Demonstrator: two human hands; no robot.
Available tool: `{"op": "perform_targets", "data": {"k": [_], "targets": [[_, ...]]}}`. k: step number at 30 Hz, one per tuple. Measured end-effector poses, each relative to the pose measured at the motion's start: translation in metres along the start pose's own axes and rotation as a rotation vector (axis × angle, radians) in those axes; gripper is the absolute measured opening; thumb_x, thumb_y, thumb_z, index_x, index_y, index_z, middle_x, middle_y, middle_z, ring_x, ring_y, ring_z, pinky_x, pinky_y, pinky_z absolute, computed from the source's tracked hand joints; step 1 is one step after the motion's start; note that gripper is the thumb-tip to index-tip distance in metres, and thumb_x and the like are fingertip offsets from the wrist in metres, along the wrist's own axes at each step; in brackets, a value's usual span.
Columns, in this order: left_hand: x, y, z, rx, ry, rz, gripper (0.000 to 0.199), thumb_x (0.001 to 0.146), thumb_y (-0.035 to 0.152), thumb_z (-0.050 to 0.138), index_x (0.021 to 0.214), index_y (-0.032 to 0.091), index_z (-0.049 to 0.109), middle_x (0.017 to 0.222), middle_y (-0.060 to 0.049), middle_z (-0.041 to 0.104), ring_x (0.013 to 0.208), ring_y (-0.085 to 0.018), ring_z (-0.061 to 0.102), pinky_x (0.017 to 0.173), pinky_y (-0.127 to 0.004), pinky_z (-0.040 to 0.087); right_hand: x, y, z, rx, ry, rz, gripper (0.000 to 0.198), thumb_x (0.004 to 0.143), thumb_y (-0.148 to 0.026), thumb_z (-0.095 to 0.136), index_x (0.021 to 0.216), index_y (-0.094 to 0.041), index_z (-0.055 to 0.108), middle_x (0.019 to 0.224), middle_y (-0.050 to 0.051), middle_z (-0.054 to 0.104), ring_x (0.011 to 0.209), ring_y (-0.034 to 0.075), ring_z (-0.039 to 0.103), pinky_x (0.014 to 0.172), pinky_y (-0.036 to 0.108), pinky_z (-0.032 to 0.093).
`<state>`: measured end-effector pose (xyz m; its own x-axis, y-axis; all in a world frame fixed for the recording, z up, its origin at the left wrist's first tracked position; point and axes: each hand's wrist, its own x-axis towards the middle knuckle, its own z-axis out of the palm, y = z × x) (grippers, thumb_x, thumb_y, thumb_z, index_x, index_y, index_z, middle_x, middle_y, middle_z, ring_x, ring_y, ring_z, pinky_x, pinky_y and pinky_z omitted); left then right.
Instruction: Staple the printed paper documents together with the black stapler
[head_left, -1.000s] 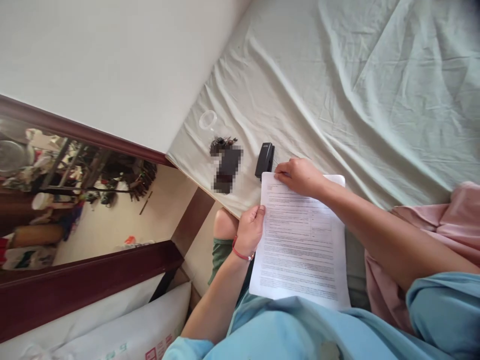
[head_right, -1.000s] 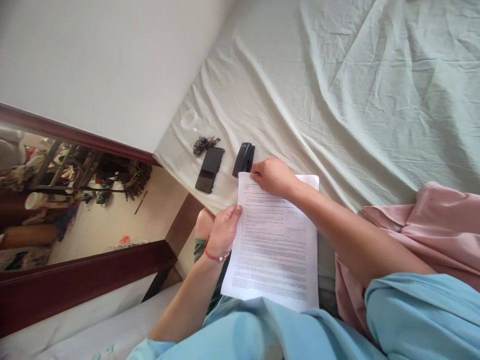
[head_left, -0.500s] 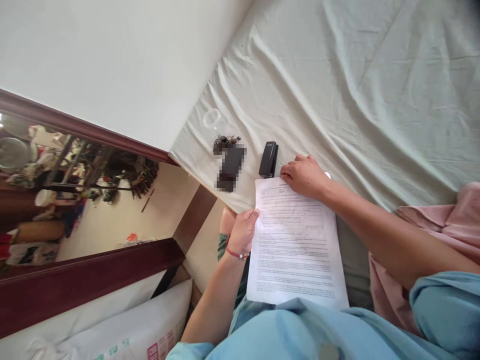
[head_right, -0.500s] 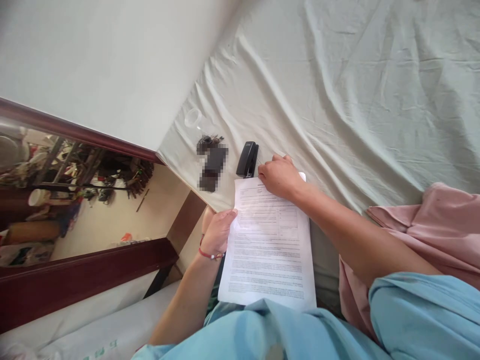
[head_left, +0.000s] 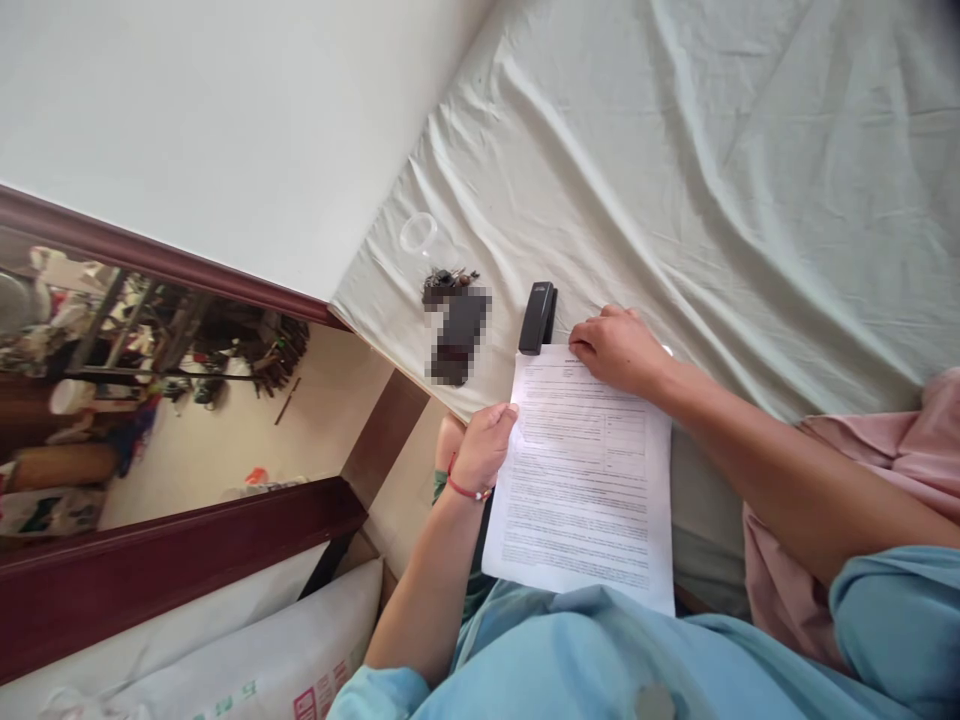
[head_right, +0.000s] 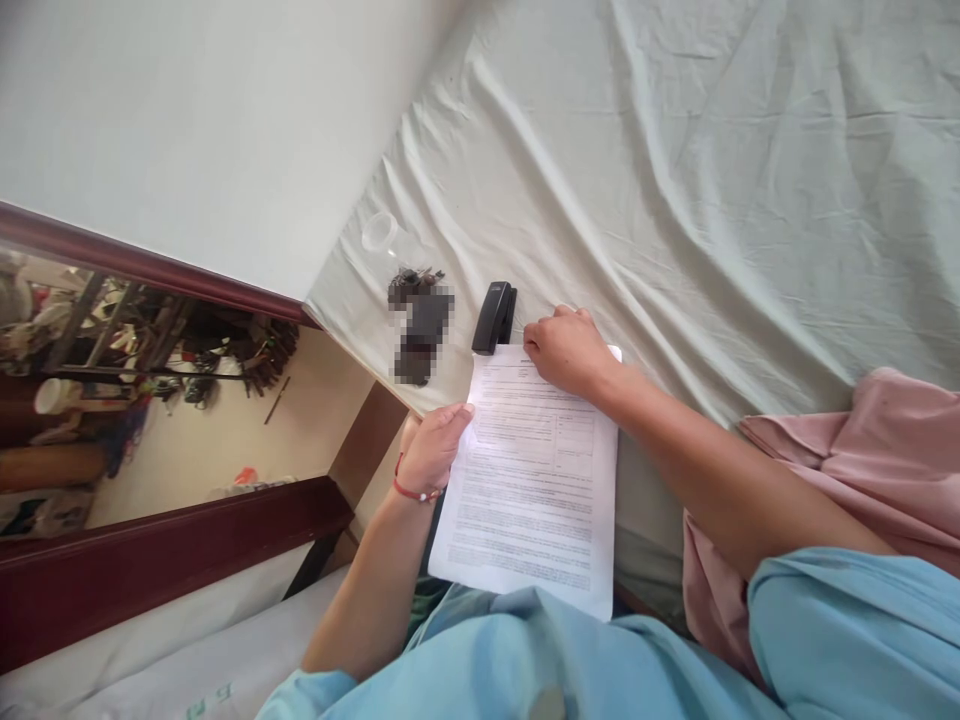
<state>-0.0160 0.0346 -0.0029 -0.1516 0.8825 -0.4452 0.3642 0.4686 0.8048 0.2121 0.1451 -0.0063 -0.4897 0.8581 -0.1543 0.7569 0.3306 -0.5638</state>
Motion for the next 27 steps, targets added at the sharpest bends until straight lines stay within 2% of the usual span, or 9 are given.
{"op": "perform_targets", "data": {"k": [4, 8, 13, 18, 23, 27], "targets": [[-0.003, -0.004, 0.000, -0.012, -0.091, -0.029, 0.041, 0.091, 0.053, 0.064, 0.070, 0.020, 0.055, 0.065, 0.000, 0.057, 0.066, -0.017, 0.053, 0.064, -0.030, 0.044, 0.000, -0.001, 0.001, 0.002, -0.008, 0.004, 0.031, 0.104, -0.023, 0.047, 0.095, -0.019, 0.077, 0.100, 0.010, 0.080, 0.109, 0.031, 0.058, 0.092, 0.044, 0.034], [-0.010, -0.007, 0.001, 0.041, -0.061, 0.035, 0.045, 0.094, 0.058, 0.061, 0.071, 0.020, 0.053, 0.067, 0.001, 0.055, 0.067, -0.016, 0.051, 0.065, -0.030, 0.043, -0.001, -0.006, 0.007, 0.005, 0.009, -0.032, 0.034, 0.106, -0.028, 0.045, 0.096, -0.019, 0.077, 0.101, 0.009, 0.079, 0.109, 0.031, 0.058, 0.093, 0.045, 0.033], [-0.024, -0.009, 0.006, 0.225, -0.020, 0.176, 0.048, 0.100, 0.060, 0.052, 0.072, 0.021, 0.046, 0.067, 0.002, 0.048, 0.067, -0.015, 0.044, 0.065, -0.029, 0.038, -0.003, -0.012, 0.008, 0.072, 0.029, -0.014, 0.035, 0.106, -0.030, 0.045, 0.092, -0.019, 0.076, 0.089, 0.009, 0.077, 0.103, 0.029, 0.058, 0.091, 0.042, 0.033], [-0.035, -0.008, 0.014, 0.279, -0.043, 0.225, 0.049, 0.103, 0.061, 0.046, 0.072, 0.023, 0.042, 0.067, 0.003, 0.043, 0.065, -0.014, 0.040, 0.063, -0.029, 0.036, -0.004, -0.015, 0.004, 0.144, 0.000, -0.040, 0.031, 0.103, -0.026, 0.047, 0.089, -0.021, 0.074, 0.084, 0.007, 0.074, 0.095, 0.026, 0.058, 0.086, 0.039, 0.034], [-0.034, -0.005, 0.017, 0.235, -0.044, 0.238, 0.050, 0.103, 0.065, 0.045, 0.077, 0.022, 0.047, 0.071, 0.001, 0.050, 0.069, -0.016, 0.046, 0.068, -0.030, 0.041, -0.004, -0.011, 0.000, 0.291, -0.006, -0.056, 0.026, 0.099, -0.024, 0.048, 0.083, -0.020, 0.069, 0.080, 0.004, 0.068, 0.070, 0.017, 0.051, 0.071, 0.032, 0.036], [-0.029, 0.001, 0.022, 0.228, -0.007, 0.288, 0.046, 0.105, 0.064, 0.045, 0.087, 0.022, 0.054, 0.081, -0.002, 0.059, 0.079, -0.019, 0.054, 0.077, -0.032, 0.047, -0.005, -0.009, -0.003, 0.383, 0.009, -0.098, 0.026, 0.099, -0.025, 0.048, 0.084, -0.019, 0.068, 0.080, 0.003, 0.068, 0.069, 0.015, 0.052, 0.070, 0.030, 0.038]]}}
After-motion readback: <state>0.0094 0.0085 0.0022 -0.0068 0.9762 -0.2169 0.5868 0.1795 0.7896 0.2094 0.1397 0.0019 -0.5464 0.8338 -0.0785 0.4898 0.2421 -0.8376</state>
